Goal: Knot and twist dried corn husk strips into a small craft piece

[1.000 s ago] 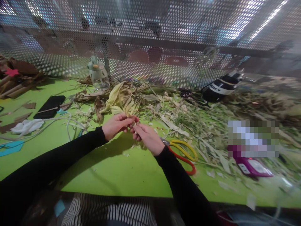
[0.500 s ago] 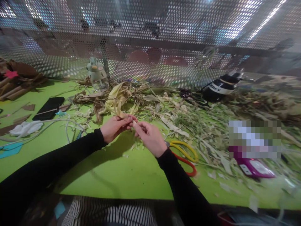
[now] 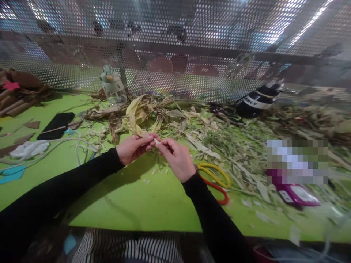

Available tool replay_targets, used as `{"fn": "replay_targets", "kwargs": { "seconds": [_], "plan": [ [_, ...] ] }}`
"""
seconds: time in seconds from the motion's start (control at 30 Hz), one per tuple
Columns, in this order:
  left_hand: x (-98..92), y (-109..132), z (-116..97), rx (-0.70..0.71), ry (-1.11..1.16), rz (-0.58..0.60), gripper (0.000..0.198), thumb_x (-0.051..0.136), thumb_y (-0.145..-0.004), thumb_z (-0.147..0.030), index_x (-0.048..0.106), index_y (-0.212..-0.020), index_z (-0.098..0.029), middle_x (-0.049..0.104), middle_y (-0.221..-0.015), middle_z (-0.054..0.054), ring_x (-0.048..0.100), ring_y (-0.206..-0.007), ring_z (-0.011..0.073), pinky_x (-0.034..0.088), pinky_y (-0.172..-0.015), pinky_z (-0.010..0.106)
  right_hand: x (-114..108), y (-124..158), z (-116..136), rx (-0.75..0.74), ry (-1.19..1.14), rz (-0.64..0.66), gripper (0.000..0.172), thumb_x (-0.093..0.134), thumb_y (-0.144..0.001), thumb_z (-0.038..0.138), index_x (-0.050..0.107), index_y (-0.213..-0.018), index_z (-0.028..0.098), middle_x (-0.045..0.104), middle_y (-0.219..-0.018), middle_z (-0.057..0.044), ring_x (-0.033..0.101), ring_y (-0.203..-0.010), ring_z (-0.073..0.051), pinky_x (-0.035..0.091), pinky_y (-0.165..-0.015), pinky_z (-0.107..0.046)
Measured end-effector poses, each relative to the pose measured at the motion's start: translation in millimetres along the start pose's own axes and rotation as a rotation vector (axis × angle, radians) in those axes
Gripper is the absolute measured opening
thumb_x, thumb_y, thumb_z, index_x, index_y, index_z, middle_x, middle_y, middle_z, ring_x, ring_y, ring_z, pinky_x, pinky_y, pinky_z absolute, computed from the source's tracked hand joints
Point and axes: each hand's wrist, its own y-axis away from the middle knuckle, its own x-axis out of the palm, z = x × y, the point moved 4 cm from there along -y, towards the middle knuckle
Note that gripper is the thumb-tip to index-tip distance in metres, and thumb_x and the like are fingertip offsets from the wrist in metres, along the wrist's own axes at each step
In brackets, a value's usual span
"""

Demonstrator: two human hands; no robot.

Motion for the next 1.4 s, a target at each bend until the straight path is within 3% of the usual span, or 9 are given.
{"fn": "replay_targets", "kwargs": {
  "seconds": [0.17,0.27,0.53,0.67,0.77,0.9,1.03,1.17,1.4],
  "plan": [
    [-0.1,2,-3,0.048,0.032,-0.089,0.013,0.054,-0.082,-0.005,0.066,-0.083,-0.009,0.068,-0.073,0.004,0.06,-0.057,0.003,0.052,-0.057,0.01,-3,2,3,-0.013,0.038,-0.083,0.029,0.05,-0.086,0.047,0.059,-0.088,0.019,0.062,-0.073,-0.003,0.054,-0.062,-0.014,0.041,-0.055,-0.026],
    [0.7,2,-2,0.023,0.048,-0.072,0.013,0.053,-0.083,-0.006,0.066,-0.083,-0.009,0.067,-0.07,0.003,0.059,-0.054,0.0025,0.05,-0.052,0.008,-5,2,5,-0.013,-0.003,-0.131,0.026,0.051,-0.086,0.044,0.06,-0.087,0.02,0.063,-0.074,-0.003,0.055,-0.065,-0.015,0.043,-0.058,-0.026],
    [4.2,4,1,-0.005,0.083,-0.001,0.016,0.05,-0.085,-0.007,0.066,-0.087,-0.008,0.068,-0.073,0.004,0.058,-0.053,0.0012,0.049,-0.051,0.007,0,1,2,0.006,-0.12,-0.09,0.024,0.055,-0.084,0.042,0.061,-0.085,0.019,0.063,-0.076,-0.002,0.054,-0.065,-0.013,0.044,-0.058,-0.026],
    [4.8,6,3,0.027,0.056,-0.053,0.014,0.052,-0.083,-0.006,0.066,-0.083,-0.008,0.067,-0.071,0.003,0.057,-0.053,0.0009,0.05,-0.056,0.009,3,2,4,-0.037,-0.083,-0.09,0.023,0.054,-0.085,0.041,0.061,-0.086,0.019,0.065,-0.081,-0.003,0.056,-0.068,-0.014,0.045,-0.061,-0.026],
    [4.2,8,4,0.11,-0.026,-0.084,0.007,0.061,-0.078,-0.012,0.067,-0.081,-0.01,0.066,-0.073,0.002,0.056,-0.056,0.002,0.047,-0.054,0.011,3,3,7,-0.039,-0.02,-0.1,0.024,0.057,-0.083,0.042,0.061,-0.083,0.018,0.065,-0.075,-0.003,0.055,-0.063,-0.013,0.044,-0.058,-0.026],
    [3.9,10,6,0.17,-0.16,-0.08,0.022,0.072,-0.068,-0.028,0.07,-0.084,-0.012,0.065,-0.077,0.002,0.054,-0.06,0.0051,0.037,-0.046,0.014,3,2,6,0.009,0.031,-0.111,0.025,0.059,-0.081,0.042,0.062,-0.079,0.017,0.064,-0.07,-0.003,0.053,-0.058,-0.012,0.041,-0.053,-0.024],
    [3.8,8,8,0.117,-0.102,-0.06,0.021,0.072,-0.069,-0.024,0.07,-0.085,-0.012,0.065,-0.08,0.003,0.048,-0.056,0.0022,0.036,-0.044,0.013,8,1,-5,0.233,-0.319,-0.021,0.023,0.064,-0.076,0.039,0.061,-0.076,0.017,0.061,-0.063,0.0,0.047,-0.051,-0.008,0.038,-0.048,-0.021],
    [8.0,5,4,0.063,-0.004,0.102,0.02,0.07,-0.07,-0.014,0.069,-0.09,-0.011,0.065,-0.078,0.002,0.051,-0.054,0.0007,0.042,-0.048,0.01,18,3,-8,0.471,-0.837,0.085,0.021,0.071,-0.069,0.033,0.06,-0.073,0.015,0.054,-0.058,0.004,0.042,-0.047,-0.003,0.034,-0.044,-0.016],
    [6.7,5,0,0.026,0.009,0.148,0.01,0.066,-0.074,-0.01,0.069,-0.083,-0.008,0.069,-0.078,0.005,0.059,-0.057,0.0029,0.049,-0.056,0.011,19,4,-8,0.558,-1.0,0.13,0.014,0.069,-0.07,0.025,0.063,-0.074,0.014,0.055,-0.058,0.003,0.044,-0.048,-0.004,0.033,-0.041,-0.014]
  ]
}}
